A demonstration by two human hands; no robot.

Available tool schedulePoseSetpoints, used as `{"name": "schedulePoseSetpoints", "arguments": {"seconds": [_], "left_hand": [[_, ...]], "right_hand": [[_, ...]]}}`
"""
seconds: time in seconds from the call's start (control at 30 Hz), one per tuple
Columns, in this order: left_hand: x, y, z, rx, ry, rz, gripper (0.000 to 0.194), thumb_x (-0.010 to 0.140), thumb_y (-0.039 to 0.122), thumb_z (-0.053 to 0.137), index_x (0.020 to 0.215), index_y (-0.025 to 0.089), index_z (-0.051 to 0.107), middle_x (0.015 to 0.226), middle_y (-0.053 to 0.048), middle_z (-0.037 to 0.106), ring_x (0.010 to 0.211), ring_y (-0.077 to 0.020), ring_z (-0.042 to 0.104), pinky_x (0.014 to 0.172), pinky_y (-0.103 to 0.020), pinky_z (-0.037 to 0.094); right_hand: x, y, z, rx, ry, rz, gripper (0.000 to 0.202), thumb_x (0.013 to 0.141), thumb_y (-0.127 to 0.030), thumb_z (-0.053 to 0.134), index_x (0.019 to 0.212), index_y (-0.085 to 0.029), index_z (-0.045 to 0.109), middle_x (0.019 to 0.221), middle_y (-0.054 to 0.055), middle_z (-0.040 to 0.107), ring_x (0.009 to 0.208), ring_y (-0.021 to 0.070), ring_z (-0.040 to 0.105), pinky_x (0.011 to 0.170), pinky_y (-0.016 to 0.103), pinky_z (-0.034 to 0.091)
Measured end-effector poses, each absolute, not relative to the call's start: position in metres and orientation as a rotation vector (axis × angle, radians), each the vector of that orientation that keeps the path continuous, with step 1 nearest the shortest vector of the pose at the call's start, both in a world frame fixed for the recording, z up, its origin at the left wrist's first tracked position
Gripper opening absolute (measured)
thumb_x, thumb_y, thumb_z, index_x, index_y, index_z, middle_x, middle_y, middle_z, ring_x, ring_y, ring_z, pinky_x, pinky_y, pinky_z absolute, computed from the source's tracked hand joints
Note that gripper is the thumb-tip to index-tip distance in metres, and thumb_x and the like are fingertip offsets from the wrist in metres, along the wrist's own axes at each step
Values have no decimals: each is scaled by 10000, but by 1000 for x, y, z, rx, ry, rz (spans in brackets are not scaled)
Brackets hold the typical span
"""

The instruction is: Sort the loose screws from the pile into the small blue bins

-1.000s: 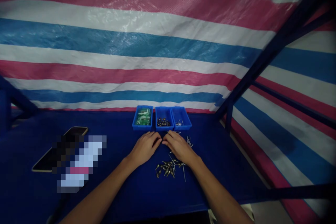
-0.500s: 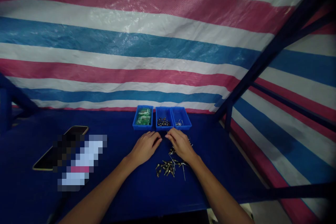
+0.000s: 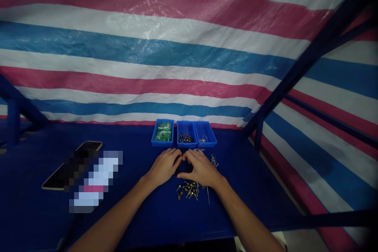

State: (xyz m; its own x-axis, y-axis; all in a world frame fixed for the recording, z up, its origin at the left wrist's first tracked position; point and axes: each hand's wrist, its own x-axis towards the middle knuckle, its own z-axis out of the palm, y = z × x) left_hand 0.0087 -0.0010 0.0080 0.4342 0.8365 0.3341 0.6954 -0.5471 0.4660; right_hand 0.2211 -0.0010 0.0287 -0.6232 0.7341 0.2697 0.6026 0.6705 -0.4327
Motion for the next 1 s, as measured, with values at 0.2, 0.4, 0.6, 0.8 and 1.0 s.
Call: {"name": "schedulePoseSetpoints", "arguments": {"seconds": [0.2, 0.4, 0.6, 0.8, 1.0], "left_hand": [[8, -1, 8, 2429, 1322, 791, 249, 1086, 259, 421, 957, 236, 633, 927, -39, 683, 896, -229, 630, 868, -382, 490], [10, -1, 8, 2434, 1334, 790, 234, 1093, 272, 433, 991, 239, 641, 948, -34, 691, 905, -227, 637, 905, -392, 481], [10, -1, 9, 2436, 1338, 775, 209, 1095, 274, 449, 997, 237, 630, 938, -28, 681, 904, -228, 632, 865, -376, 475], [10, -1, 9, 2429, 1343, 789, 208, 1095, 285, 458, 969, 233, 615, 925, -23, 678, 893, -225, 630, 871, -378, 475], [9, 0, 7, 2434, 1344, 790, 215, 1095, 284, 453, 971, 235, 622, 923, -26, 676, 894, -226, 632, 871, -373, 472]], "right_hand": [[223, 0, 25, -1034, -2532, 398, 283, 1025, -500, 639, 1021, -234, 541, 969, 24, 656, 951, 229, 612, 887, 355, 433], [228, 6, 21, -1076, -2540, 234, 229, 1090, -427, 534, 974, -230, 553, 943, 33, 656, 930, 226, 603, 863, 358, 422], [235, 9, 24, -1180, -2499, 169, 424, 963, -642, 651, 939, -229, 558, 969, 39, 679, 941, 248, 616, 842, 371, 420], [240, 12, 23, -1232, -2512, 223, 493, 903, -690, 700, 987, -227, 551, 956, 45, 717, 893, 252, 674, 804, 357, 437], [238, 11, 20, -1191, -2535, 204, 326, 1021, -540, 628, 989, -226, 549, 915, 36, 713, 880, 234, 686, 778, 327, 445]]}}
